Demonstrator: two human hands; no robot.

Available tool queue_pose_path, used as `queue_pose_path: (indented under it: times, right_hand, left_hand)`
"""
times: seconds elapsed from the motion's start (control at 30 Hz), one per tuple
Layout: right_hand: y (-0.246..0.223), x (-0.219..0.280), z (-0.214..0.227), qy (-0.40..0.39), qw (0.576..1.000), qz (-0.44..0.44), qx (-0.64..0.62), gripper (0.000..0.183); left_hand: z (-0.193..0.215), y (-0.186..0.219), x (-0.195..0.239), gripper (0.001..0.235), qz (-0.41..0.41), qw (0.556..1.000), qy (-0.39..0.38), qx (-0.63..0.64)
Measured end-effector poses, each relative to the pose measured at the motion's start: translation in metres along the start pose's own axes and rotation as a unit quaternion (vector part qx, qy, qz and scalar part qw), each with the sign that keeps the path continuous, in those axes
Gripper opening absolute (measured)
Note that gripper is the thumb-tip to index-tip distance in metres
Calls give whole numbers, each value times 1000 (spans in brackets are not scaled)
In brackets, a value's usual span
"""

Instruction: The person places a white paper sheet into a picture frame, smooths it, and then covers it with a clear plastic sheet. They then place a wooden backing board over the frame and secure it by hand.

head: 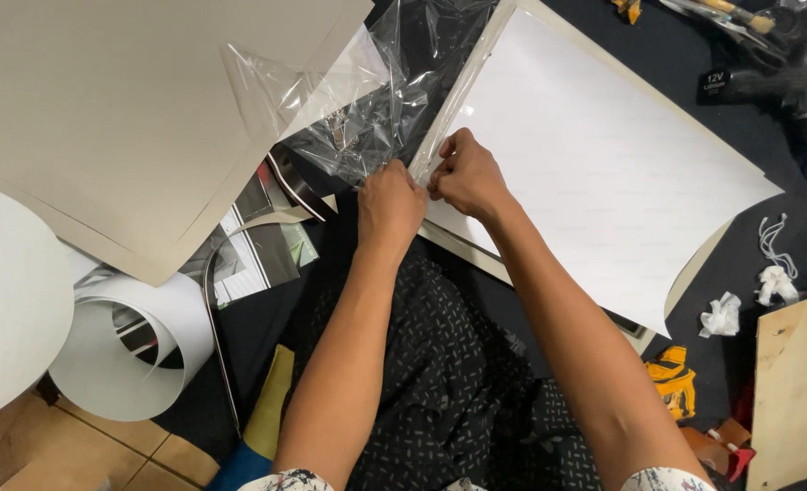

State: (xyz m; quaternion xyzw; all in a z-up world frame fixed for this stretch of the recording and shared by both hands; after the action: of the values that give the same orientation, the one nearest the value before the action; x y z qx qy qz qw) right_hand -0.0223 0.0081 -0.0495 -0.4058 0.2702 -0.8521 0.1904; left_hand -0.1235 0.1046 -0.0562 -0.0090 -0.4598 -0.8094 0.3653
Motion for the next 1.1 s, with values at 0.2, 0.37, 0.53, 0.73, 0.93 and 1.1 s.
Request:
queue_pose_path:
  times: [0.2,0.37,0.53,0.73,0.93,1.1]
  right_hand:
    - [-2,0,1,-3,1000,3,13,30]
    - [-4,1,1,-3,1000,3,7,30]
    - [-1,-4,-1,-2,1000,4,7,28]
    - [-1,-6,-2,2,1000,8,9,28]
    - [-4,-10,-1,13,999,-2,34,34]
    - [3,-24,-2,38,998,-13,58,38]
  left_hand:
    - [-1,-1,-2,7,-2,1000,-7,0]
    - [-2,-1,-2,7,4,1000,-10,0]
    - [-2,-2,-1,7,13,1000,-16,0]
    - [-1,1,0,6,12,1000,-18,0]
    - [-6,-4,-1,7,9,1000,-14,-5]
    - [-8,-8,-2,3,-5,1000,3,0]
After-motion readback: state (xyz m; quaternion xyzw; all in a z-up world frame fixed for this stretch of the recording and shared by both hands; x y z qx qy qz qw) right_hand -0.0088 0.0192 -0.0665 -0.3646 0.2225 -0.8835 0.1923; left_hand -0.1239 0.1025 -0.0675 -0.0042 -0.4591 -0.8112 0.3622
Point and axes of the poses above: each hand's wrist, its own x-axis away from the middle knuckle, its own z-axis out of the back of the hand, y = z × x, the point moved 7 cm from there along -x, towards the middle knuckle, and after that the axes turned 6 degrees about x, right-handed, at the moved point
